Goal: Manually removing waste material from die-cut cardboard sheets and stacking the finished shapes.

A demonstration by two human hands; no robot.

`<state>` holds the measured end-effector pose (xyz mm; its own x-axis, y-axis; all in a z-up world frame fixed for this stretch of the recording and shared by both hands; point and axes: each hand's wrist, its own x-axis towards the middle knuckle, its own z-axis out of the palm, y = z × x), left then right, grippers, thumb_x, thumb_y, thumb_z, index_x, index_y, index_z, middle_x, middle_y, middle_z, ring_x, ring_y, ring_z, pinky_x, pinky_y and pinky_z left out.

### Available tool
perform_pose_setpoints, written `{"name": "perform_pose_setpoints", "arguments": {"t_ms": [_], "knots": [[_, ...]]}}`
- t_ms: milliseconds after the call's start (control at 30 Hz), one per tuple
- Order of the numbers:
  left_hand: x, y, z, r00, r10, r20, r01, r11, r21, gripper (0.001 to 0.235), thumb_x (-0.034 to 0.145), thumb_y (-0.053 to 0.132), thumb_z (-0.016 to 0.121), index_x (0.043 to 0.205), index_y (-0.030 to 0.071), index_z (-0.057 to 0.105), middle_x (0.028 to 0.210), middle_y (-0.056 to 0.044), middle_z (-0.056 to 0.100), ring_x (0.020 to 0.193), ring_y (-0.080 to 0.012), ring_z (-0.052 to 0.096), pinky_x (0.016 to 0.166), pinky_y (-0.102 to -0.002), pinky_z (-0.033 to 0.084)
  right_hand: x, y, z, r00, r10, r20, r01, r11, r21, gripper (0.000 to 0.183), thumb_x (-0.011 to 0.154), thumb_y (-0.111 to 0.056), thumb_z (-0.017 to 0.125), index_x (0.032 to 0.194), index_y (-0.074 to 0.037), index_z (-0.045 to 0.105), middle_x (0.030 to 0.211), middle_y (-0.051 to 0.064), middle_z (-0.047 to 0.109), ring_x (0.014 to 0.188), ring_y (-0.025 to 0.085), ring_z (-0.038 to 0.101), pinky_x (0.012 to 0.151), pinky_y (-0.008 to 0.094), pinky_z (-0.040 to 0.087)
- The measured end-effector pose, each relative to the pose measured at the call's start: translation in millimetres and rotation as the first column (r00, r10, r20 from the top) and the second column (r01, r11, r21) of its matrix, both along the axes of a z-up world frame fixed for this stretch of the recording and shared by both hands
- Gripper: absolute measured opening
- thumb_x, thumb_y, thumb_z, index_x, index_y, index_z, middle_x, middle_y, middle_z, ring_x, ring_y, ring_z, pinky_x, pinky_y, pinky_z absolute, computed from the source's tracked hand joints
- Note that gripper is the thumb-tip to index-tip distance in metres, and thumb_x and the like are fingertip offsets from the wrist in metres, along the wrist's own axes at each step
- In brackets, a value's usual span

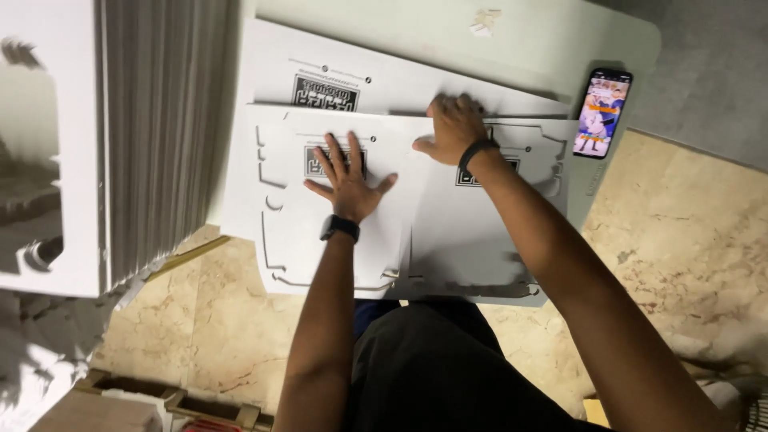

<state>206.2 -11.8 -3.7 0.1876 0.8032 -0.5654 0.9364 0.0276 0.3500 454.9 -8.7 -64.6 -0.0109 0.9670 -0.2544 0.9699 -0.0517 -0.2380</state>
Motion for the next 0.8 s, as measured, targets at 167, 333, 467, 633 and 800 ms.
{"name": "perform_pose_setpoints", "arguments": {"t_ms": [167,333,467,633,800], "knots": [[13,-23,8,0.994,0.081,-0.079,-0.085,0.995,-0.058,0.09,0.093,0.082,0.042,0.164,0.045,-0.001,0.171,-0.004,-0.019,0.155,-0.0376,-0.023,0.103,-0.087,-0.012,0,15,65,1.0,0.011,0.007,-0.007,0.927,-0.376,0.086,0.082,-0.08,0.06,0.135,-0.013,0.067,0.132,0.013,0.067,0.135,0.042,0.049,0.103,0.064,0.039],[39,-13,22,0.976,0.145,-0.165,-0.168,0.976,-0.138,0.081,0.097,0.08,0.029,0.162,0.047,-0.007,0.168,-0.01,-0.026,0.15,-0.0451,-0.028,0.1,-0.09,-0.008,-7,-4,49,0.997,-0.063,-0.043,0.048,0.961,-0.274,0.064,0.093,-0.065,0.058,0.139,-0.021,0.063,0.123,0.018,0.068,0.129,0.043,0.053,0.103,0.067,0.028],[40,-10,20,0.973,0.157,-0.166,-0.183,0.971,-0.156,0.083,0.096,0.082,0.031,0.161,0.049,-0.008,0.168,-0.01,-0.028,0.15,-0.0455,-0.028,0.097,-0.091,-0.012,-18,-21,58,1.0,-0.01,-0.029,0.008,0.996,-0.089,0.042,0.097,-0.056,0.061,0.122,-0.023,0.07,0.097,0.02,0.075,0.101,0.045,0.071,0.082,0.06,0.049],[40,-14,8,0.969,0.175,-0.176,-0.203,0.966,-0.159,0.083,0.095,0.078,0.037,0.162,0.049,-0.003,0.168,-0.006,-0.029,0.15,-0.0433,-0.03,0.099,-0.09,-0.014,-54,-66,98,0.996,0.034,0.084,-0.045,0.991,0.126,0.03,0.093,-0.047,0.065,0.113,-0.026,0.069,0.076,0.01,0.071,0.071,0.037,0.073,0.062,0.05,0.051],[41,-15,16,0.969,0.175,-0.176,-0.203,0.966,-0.16,0.084,0.098,0.075,0.042,0.161,0.049,-0.008,0.17,-0.009,-0.023,0.151,-0.0438,-0.027,0.098,-0.091,-0.014,-61,-101,125,0.986,0.127,0.111,-0.159,0.922,0.353,0.024,0.085,-0.04,0.076,0.1,-0.022,0.073,0.071,0.003,0.066,0.06,0.029,0.067,0.06,0.042,0.052]]}}
